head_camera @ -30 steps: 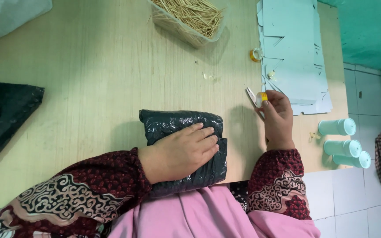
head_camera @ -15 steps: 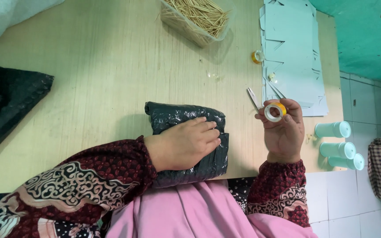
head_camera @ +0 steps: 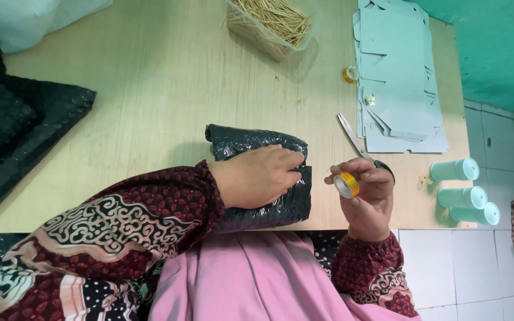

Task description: The person wraps an item in black bubble wrap and secures the edges with yellow tape.

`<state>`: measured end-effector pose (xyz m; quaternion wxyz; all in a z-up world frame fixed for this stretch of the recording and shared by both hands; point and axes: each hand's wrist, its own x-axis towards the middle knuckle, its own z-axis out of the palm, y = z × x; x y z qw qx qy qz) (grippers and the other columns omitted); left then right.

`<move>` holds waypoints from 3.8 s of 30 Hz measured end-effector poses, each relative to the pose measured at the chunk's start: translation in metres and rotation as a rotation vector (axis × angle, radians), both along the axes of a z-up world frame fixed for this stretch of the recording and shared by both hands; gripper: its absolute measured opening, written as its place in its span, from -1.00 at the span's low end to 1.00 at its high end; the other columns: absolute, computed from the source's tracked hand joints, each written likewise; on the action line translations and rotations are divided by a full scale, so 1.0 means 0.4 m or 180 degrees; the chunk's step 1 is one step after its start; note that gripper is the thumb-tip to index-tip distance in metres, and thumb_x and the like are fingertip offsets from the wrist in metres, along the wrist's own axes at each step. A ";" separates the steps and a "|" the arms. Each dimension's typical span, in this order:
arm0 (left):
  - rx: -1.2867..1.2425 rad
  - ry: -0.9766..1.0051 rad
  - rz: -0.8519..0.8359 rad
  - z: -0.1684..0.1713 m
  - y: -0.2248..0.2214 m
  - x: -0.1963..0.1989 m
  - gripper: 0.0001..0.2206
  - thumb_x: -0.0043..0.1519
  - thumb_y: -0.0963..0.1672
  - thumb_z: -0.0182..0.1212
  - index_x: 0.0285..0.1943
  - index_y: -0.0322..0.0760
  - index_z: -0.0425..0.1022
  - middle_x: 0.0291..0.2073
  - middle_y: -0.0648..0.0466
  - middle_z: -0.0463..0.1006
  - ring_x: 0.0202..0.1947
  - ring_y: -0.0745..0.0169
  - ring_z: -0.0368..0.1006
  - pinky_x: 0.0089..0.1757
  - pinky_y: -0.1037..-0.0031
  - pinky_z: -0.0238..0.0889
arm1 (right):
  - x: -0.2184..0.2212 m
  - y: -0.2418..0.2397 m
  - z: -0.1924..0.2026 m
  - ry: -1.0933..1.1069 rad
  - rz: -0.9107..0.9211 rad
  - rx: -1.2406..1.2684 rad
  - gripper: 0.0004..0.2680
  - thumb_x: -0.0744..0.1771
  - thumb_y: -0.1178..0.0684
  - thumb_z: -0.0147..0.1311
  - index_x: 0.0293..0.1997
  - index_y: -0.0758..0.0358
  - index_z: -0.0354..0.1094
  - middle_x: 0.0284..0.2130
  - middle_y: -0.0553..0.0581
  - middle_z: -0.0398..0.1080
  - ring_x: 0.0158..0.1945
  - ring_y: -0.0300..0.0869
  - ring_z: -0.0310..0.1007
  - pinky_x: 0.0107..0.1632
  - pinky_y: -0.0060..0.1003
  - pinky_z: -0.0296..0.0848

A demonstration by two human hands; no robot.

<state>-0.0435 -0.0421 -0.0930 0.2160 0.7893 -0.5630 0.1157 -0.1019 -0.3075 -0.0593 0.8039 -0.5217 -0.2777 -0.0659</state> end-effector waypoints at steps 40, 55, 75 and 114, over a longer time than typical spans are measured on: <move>-0.0826 -0.0441 0.0345 0.062 0.015 -0.016 -0.83 0.14 -0.10 0.35 -0.37 -0.29 0.51 -0.19 -0.02 0.36 -0.13 -0.05 0.42 -0.05 0.19 0.40 | -0.001 0.157 0.165 -0.2159 -0.2129 -0.4108 -0.77 0.25 0.25 0.32 -0.23 0.18 0.23 -0.02 0.24 0.49 -0.15 0.03 0.45 -0.08 -0.05 0.39; -0.0780 -0.0348 0.0365 0.086 0.027 -0.021 -0.83 0.15 -0.12 0.29 -0.45 -0.25 0.45 -0.22 0.03 0.30 -0.21 0.02 0.37 -0.14 0.23 0.41 | 0.023 0.168 0.167 -0.2131 -0.1816 -0.4504 -0.75 0.24 0.25 0.28 -0.31 0.13 0.13 0.06 0.20 0.49 -0.18 0.04 0.38 -0.17 -0.15 0.39; -0.0806 -0.0235 0.0303 0.101 0.028 -0.019 -0.93 0.11 -0.15 0.26 -0.31 -0.23 0.53 -0.16 -0.09 0.40 0.00 -0.18 0.37 -0.07 0.15 0.39 | 0.030 0.176 0.184 -0.1835 -0.1379 -0.4673 -0.75 0.24 0.23 0.28 -0.32 0.14 0.14 0.04 0.18 0.48 -0.16 0.03 0.38 -0.19 -0.17 0.43; -0.0409 0.0105 0.0367 0.102 0.037 -0.033 -0.80 0.12 -0.10 0.30 -0.11 -0.17 0.53 -0.02 -0.24 0.46 0.10 -0.23 0.37 0.06 0.09 0.35 | 0.055 0.151 0.150 -0.1465 -0.0938 -0.2977 -0.73 0.24 0.03 0.33 -0.10 0.42 0.50 -0.33 0.29 0.54 -0.49 0.01 0.39 -0.38 -0.07 0.46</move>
